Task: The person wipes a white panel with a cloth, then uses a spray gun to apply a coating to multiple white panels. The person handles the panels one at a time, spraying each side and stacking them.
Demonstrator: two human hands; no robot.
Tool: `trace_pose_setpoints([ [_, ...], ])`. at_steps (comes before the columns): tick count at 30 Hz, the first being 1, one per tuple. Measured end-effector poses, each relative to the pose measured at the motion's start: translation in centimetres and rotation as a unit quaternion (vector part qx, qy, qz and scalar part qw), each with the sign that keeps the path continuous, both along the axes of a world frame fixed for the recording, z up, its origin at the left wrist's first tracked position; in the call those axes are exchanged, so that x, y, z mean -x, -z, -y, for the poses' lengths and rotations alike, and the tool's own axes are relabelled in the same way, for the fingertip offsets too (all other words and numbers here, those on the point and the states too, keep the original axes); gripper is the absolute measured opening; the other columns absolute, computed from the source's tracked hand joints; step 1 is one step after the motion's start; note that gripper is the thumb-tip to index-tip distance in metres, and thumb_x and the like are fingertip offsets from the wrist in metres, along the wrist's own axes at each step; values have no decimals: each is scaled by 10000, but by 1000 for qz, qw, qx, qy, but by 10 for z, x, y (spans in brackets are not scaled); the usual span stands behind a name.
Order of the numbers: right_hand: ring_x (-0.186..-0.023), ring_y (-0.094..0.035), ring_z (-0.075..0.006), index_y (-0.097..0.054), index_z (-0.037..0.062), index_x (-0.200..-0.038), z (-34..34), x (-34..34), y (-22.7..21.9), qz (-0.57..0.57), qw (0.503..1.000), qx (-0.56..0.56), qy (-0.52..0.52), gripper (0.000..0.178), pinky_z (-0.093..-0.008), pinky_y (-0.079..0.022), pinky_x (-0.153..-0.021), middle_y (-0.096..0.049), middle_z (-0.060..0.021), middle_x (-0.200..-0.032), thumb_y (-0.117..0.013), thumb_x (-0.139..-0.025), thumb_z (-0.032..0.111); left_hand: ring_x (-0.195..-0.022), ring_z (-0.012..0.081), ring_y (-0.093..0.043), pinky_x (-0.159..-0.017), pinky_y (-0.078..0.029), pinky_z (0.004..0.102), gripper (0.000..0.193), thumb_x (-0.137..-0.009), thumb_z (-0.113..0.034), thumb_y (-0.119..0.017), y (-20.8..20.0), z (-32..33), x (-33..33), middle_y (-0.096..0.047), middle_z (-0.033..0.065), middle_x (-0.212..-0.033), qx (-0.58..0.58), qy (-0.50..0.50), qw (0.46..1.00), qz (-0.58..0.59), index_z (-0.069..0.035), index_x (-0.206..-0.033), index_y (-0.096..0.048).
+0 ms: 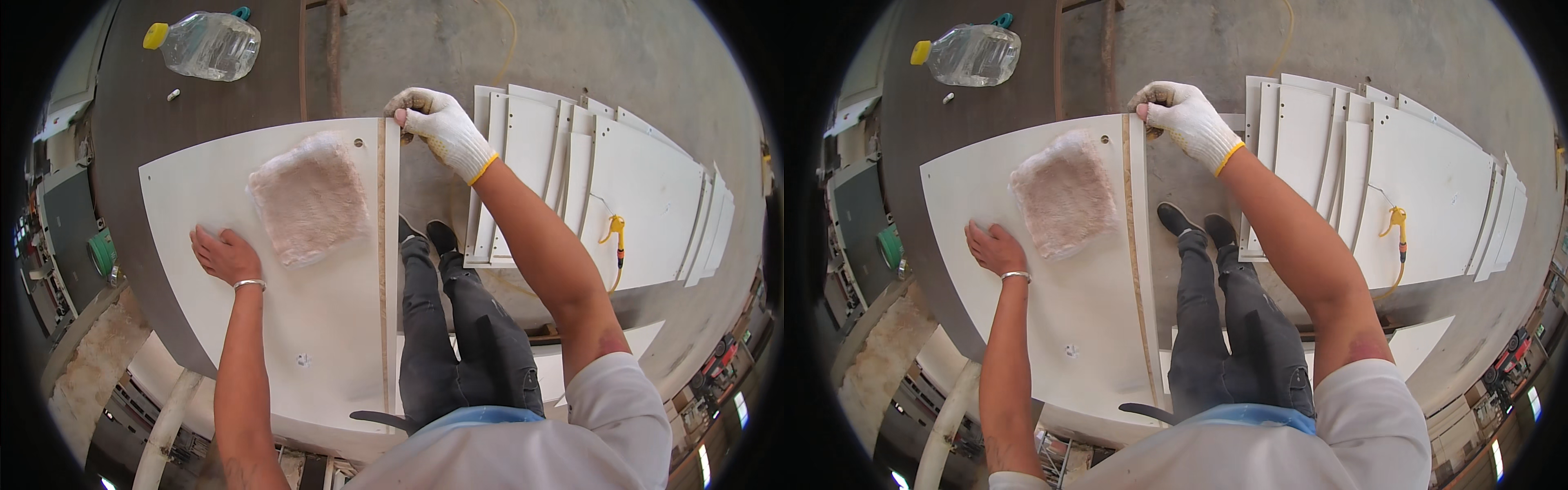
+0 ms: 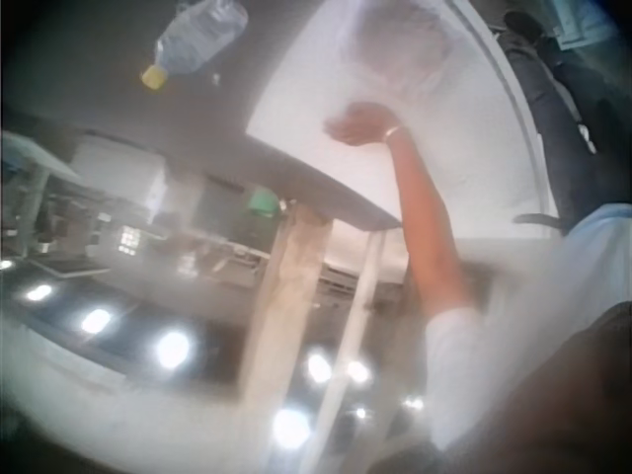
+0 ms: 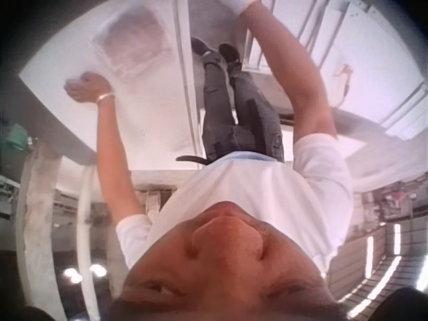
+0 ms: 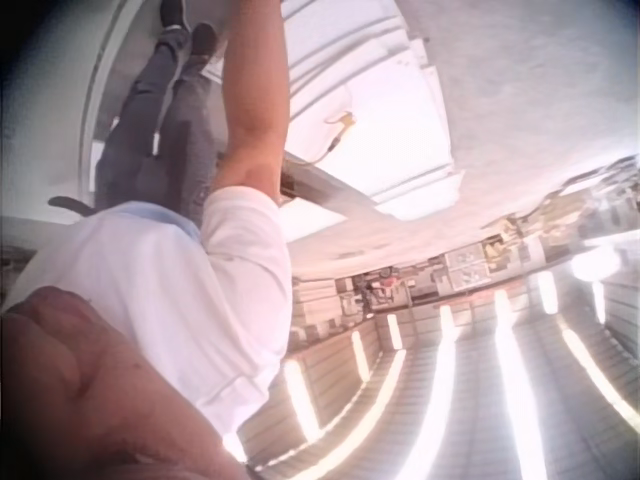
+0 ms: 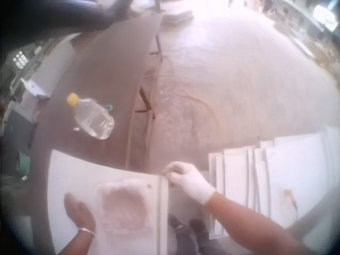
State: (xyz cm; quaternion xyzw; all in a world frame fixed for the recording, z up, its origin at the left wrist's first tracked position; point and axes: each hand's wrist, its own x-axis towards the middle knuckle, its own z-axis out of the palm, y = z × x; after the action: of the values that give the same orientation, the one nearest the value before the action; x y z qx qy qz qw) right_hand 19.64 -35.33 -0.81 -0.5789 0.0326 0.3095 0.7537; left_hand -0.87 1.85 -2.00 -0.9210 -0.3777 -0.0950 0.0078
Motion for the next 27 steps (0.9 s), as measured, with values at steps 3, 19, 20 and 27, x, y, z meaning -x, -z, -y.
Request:
trace_pose_setpoints([
  [3,-725,-626,-111,-698,7,-988,-5,-2,1,-29,998,54,11,194,-294,-539,-665,-688,-44,-851,-679,-1006,199,-1488,354,-336,-1194,-281,501,530,-1004,-221,-458,-14,-6,-7,-390,181,-1594,9,23,1000,-8,-17,-1492,-431],
  [19,-654,-625,-156,-648,20,-965,246,220,5,-284,934,152,153,238,-310,-541,-587,-658,-68,-819,-600,-1011,248,-1449,277,-433,-1225,-289,475,353,-1000,-280,-585,-113,433,167,-576,84,-1468,527,517,568,-364,-109,-1297,-671],
  [20,-640,-614,-149,-657,6,-950,260,242,-2,-305,922,164,176,223,-303,-533,-582,-653,-66,-809,-594,-1000,214,-1449,277,-433,-1224,-289,475,353,-1001,-283,-584,-118,432,169,-574,84,-1471,519,495,560,-415,-109,-1294,-673],
  [27,-625,-615,-136,-668,25,-950,291,305,-29,-322,910,178,192,190,-301,-506,-559,-662,-55,-800,-594,-1003,192,-1266,293,-545,-1099,-393,465,295,-872,-321,-720,-157,432,150,-672,97,-1255,358,627,554,-414,-104,-1060,-788],
])
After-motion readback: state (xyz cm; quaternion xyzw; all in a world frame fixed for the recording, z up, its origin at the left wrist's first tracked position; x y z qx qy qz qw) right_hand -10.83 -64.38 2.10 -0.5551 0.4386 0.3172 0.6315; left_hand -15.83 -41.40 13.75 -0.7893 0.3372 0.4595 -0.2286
